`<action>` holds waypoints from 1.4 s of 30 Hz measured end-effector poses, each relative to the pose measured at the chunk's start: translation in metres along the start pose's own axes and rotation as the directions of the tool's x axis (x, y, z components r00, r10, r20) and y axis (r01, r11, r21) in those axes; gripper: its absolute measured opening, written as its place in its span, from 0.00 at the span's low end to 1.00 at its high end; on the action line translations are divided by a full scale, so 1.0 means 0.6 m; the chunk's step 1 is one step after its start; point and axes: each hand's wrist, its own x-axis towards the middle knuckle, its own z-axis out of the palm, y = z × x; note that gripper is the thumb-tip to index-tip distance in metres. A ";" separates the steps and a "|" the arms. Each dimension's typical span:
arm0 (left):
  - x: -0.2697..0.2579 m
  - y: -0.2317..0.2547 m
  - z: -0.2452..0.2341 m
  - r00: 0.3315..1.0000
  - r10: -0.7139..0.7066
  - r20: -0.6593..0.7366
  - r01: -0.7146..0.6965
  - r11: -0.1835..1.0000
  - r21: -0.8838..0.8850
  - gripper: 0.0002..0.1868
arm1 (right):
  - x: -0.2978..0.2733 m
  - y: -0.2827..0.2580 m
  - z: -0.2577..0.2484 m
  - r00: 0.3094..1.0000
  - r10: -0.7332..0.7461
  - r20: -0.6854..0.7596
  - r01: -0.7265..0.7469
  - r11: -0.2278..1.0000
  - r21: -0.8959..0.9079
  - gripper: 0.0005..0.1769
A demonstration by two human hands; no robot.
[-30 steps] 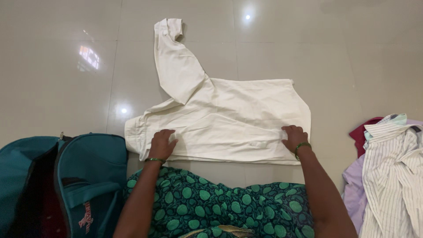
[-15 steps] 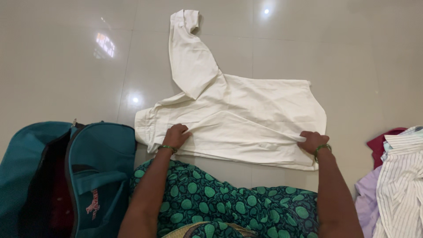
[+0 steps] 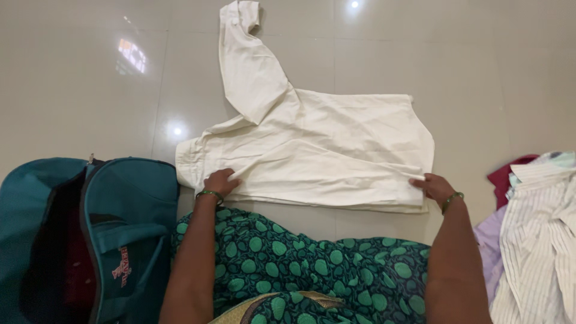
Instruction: The person folds a shirt on the floor by smoothing out the fabric, folding the sleeves inward, and then folding the body of the shirt into a square.
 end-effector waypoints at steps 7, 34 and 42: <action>-0.004 -0.025 0.001 0.997 -0.081 -0.008 0.081 0.984 0.156 0.34 | -0.002 0.013 -0.005 0.994 0.101 0.038 -0.072 0.886 -0.459 0.29; -0.013 -0.059 -0.019 0.948 -0.049 0.316 0.004 0.990 0.141 0.40 | -0.046 0.007 0.000 0.983 0.176 0.050 -0.143 0.911 -0.387 0.28; -0.008 -0.055 -0.012 0.917 -0.208 0.339 0.065 0.919 0.389 0.24 | 0.023 0.069 -0.022 0.988 0.106 0.109 -0.015 0.781 -0.624 0.27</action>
